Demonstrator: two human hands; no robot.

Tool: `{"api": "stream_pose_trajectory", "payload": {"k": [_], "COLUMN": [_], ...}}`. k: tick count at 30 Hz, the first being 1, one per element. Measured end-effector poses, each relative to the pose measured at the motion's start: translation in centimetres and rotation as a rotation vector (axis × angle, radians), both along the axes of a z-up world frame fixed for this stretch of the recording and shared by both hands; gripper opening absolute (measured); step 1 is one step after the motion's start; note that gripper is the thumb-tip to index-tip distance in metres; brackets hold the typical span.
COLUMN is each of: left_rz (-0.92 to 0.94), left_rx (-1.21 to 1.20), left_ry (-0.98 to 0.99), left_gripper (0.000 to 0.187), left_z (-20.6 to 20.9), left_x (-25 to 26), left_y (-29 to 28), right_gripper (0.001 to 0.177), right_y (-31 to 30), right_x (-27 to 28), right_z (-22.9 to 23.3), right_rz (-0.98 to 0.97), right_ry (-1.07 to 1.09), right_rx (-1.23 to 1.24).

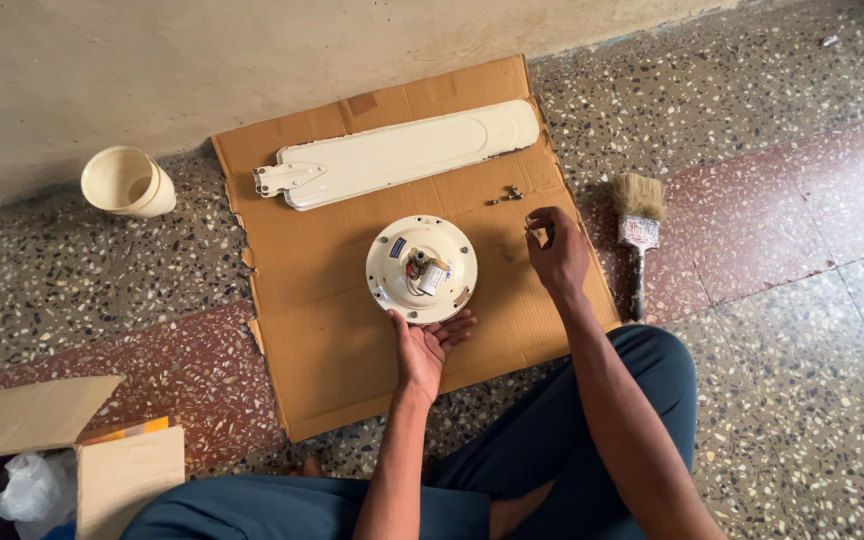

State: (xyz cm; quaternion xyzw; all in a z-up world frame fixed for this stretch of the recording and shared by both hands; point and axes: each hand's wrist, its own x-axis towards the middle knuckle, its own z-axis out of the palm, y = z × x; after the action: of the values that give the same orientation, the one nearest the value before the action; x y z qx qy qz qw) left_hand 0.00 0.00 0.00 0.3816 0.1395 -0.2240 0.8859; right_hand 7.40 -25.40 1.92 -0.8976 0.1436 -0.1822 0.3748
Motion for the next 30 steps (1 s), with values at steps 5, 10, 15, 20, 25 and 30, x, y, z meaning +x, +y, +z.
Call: {"api": "stream_pose_trajectory", "payload": {"k": [5, 10, 15, 20, 25, 30], "left_rz": [-0.007, -0.011, -0.023, -0.031, -0.051, -0.038], "left_rx": [-0.017, -0.019, -0.02, -0.033, -0.049, -0.006], "left_ry": [0.005, -0.019, -0.015, -0.022, -0.037, -0.035], "left_gripper": [0.11, 0.109, 0.108, 0.108, 0.108, 0.106], "left_z": [0.1, 0.0, 0.0, -0.1, 0.3, 0.2], "left_x": [0.1, 0.1, 0.1, 0.0, -0.1, -0.3], "left_y": [0.1, 0.0, 0.1, 0.2, 0.2, 0.3], "right_gripper": [0.033, 0.029, 0.028, 0.027, 0.032, 0.025], "right_y": [0.6, 0.6, 0.5, 0.5, 0.4, -0.1], "right_x": [0.0, 0.1, 0.0, 0.8, 2.5, 2.2], "right_z": [0.3, 0.5, 0.2, -0.1, 0.3, -0.3], "right_rz": [0.011, 0.007, 0.001, 0.018, 0.034, 0.012], "right_ry": [0.022, 0.006, -0.001, -0.071, -0.073, -0.187], "right_rx": [0.0, 0.025, 0.066, 0.046, 0.119, 0.168]}}
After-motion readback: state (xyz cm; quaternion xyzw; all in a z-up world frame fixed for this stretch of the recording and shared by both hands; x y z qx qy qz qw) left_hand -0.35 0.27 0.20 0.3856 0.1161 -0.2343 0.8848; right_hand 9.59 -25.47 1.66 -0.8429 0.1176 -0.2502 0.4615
